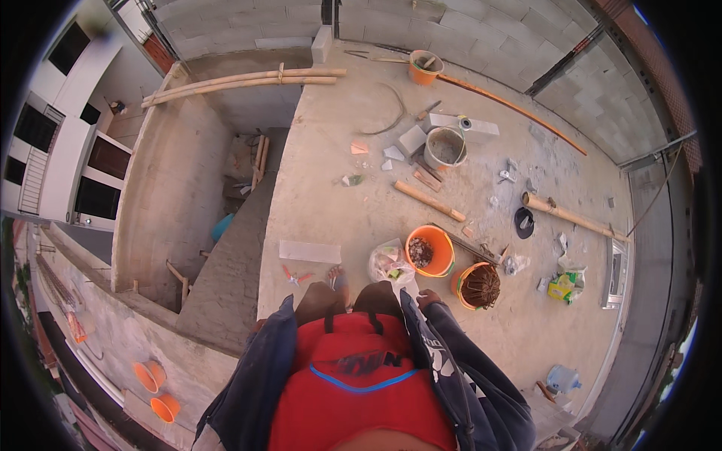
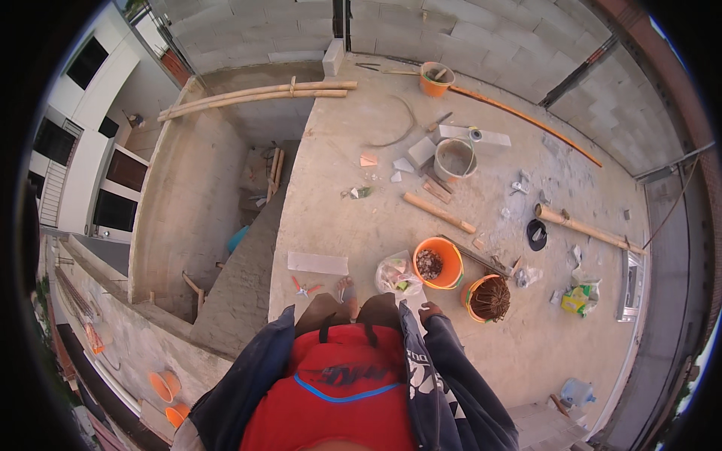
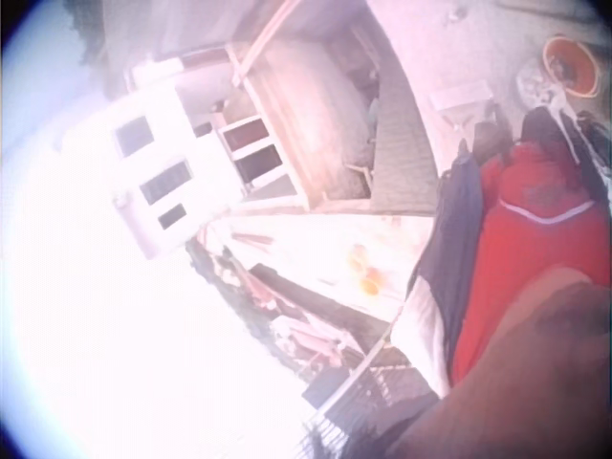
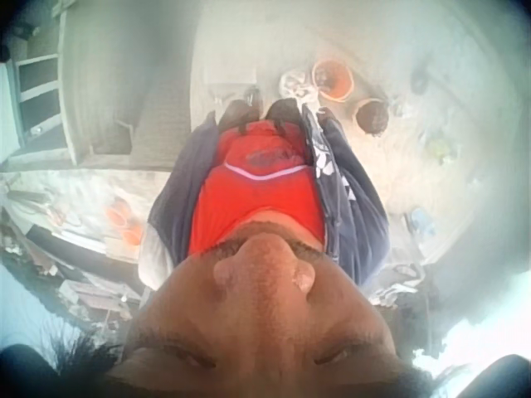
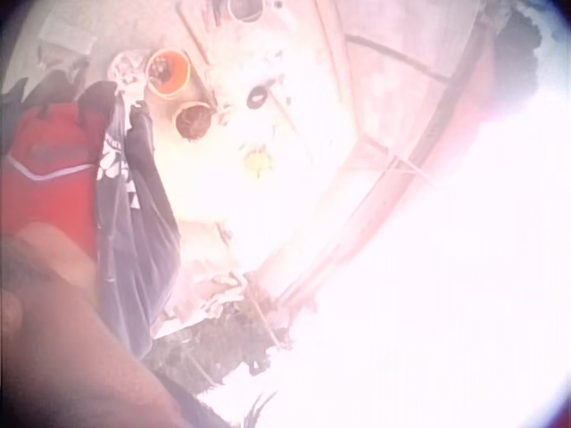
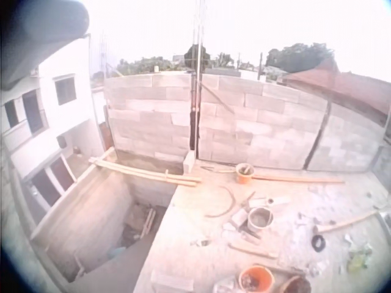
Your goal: The person assembles a scaffolding structure on a rooftop by positioning wooden planks against vertical metal poles and securing them with wire. They use pliers to twist and tighten the wire around the wood and poles, then use a spirit level to check alignment.
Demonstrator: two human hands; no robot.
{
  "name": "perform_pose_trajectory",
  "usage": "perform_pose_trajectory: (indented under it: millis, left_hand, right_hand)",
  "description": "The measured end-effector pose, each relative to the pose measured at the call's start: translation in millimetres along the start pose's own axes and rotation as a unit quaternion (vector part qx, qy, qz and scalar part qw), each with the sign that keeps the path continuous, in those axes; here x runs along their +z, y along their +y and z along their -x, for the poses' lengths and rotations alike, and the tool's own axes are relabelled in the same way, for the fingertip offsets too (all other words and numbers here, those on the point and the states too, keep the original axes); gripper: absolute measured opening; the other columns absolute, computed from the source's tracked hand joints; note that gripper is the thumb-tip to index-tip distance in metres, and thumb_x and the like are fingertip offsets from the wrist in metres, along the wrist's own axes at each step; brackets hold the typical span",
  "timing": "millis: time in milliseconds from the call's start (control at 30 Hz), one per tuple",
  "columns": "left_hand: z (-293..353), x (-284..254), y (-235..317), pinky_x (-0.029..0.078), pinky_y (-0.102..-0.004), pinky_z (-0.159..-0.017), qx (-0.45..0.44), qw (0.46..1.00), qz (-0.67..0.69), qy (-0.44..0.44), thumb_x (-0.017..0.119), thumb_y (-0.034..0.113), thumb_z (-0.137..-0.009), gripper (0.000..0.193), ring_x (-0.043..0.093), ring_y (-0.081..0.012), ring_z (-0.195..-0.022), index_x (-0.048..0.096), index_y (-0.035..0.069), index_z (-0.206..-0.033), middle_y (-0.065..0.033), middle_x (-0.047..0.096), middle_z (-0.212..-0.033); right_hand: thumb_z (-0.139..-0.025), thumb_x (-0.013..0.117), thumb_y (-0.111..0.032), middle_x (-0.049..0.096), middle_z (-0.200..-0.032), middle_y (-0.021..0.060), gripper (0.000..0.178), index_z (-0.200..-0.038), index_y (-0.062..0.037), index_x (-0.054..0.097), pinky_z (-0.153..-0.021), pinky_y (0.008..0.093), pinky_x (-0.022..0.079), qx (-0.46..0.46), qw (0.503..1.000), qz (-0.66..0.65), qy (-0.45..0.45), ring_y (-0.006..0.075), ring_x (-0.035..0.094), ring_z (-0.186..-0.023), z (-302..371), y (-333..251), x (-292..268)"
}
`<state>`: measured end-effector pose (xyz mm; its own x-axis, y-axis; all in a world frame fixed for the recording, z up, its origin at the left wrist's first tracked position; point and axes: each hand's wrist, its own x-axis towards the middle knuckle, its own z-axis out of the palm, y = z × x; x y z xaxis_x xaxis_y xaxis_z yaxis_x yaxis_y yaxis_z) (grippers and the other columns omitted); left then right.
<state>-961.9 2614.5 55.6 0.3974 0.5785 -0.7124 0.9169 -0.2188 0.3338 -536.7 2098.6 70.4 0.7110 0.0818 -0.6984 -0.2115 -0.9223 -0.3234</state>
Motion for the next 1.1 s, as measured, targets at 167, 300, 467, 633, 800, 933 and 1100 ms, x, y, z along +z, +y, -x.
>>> perform_pose_trajectory:
  millis: [167, 300, 467, 633, 800, 933, 1100]
  left_hand:
    - [-119, -169, 203, 0.053, -0.0427, -0.102, 0.013, 0.952, 0.264, 0.153, 0.067, 0.036, -0.102, 0.046, 0.068, -0.0289, -0.119, 0.067, 0.008, -0.138, -0.0175, 0.069, -0.132]
    - [-160, -230, 345, 0.056, -0.0409, -0.096, 0.123, 0.926, 0.303, 0.189, 0.067, 0.032, -0.103, 0.044, 0.07, -0.0244, -0.107, 0.064, 0.006, -0.139, -0.0146, 0.071, -0.121]
    - [-252, -185, 431, 0.057, -0.0391, -0.091, 0.138, 0.935, 0.318, 0.072, 0.07, 0.029, -0.101, 0.039, 0.071, -0.0194, -0.095, 0.067, 0.006, -0.133, -0.0109, 0.073, -0.107]
    - [-343, -159, 469, 0.06, -0.038, -0.086, 0.043, 0.992, 0.115, 0.029, 0.073, 0.037, -0.098, 0.044, 0.074, -0.0238, -0.096, 0.069, 0.009, -0.131, -0.0148, 0.076, -0.108]
    - [-393, -178, 564, 0.058, -0.0411, -0.092, -0.017, 0.997, 0.069, -0.043, 0.075, 0.04, -0.096, 0.041, 0.074, -0.0267, -0.104, 0.073, 0.011, -0.125, -0.0139, 0.079, -0.107]
    - [-461, -191, 640, 0.058, -0.0411, -0.092, -0.039, 0.993, 0.104, -0.042, 0.075, 0.04, -0.096, 0.041, 0.074, -0.0267, -0.104, 0.073, 0.011, -0.125, -0.014, 0.079, -0.107]
    - [-581, -210, 729, 0.058, -0.0412, -0.093, -0.05, 0.989, 0.117, -0.075, 0.075, 0.041, -0.096, 0.042, 0.074, -0.0268, -0.104, 0.072, 0.011, -0.125, -0.0141, 0.079, -0.107]
  right_hand:
    - [-0.085, 0.079, -0.033, 0.077, -0.089, 0.0224, 0.029, -0.096, -0.0054, 0.078, -0.082, 0.0455, 0.06, 0.01, 0.98, 0.011, 0.201, 0.0361, 0.077, -0.085, -63, -78, -98]
    - [-0.083, 0.079, -0.04, 0.076, -0.094, 0.0243, 0.037, -0.094, -0.0056, 0.078, -0.087, 0.0469, 0.058, 0.051, 0.991, 0.008, 0.122, 0.0386, 0.075, -0.094, -118, -173, -138]
    - [-0.085, 0.074, -0.044, 0.075, -0.116, 0.0239, 0.044, -0.104, -0.0047, 0.078, -0.101, 0.0466, 0.055, 0.023, 0.999, 0.039, -0.013, 0.0391, 0.071, -0.114, -240, -227, -145]
    - [-0.088, 0.068, -0.044, 0.074, -0.122, 0.0218, 0.042, -0.115, -0.0124, 0.076, -0.101, 0.0467, 0.056, 0.031, 0.986, 0.092, -0.137, 0.039, 0.071, -0.116, -387, -319, -222]
    - [-0.09, 0.072, -0.036, 0.078, -0.102, 0.0178, 0.028, -0.106, -0.0128, 0.075, -0.094, 0.0452, 0.058, -0.085, 0.99, 0.054, 0.099, 0.0377, 0.075, -0.101, -551, -458, -366]
    - [-0.093, 0.069, -0.031, 0.078, -0.103, 0.0173, 0.022, -0.106, -0.0128, 0.074, -0.092, 0.047, 0.058, -0.13, 0.979, 0.124, 0.1, 0.0379, 0.075, -0.102, -647, -618, -481]
    - [-0.097, 0.062, -0.03, 0.075, -0.11, 0.0234, 0.026, -0.113, -0.0107, 0.07, -0.096, 0.0512, 0.056, -0.186, 0.968, 0.152, 0.073, 0.0429, 0.072, -0.108, -742, -760, -528]
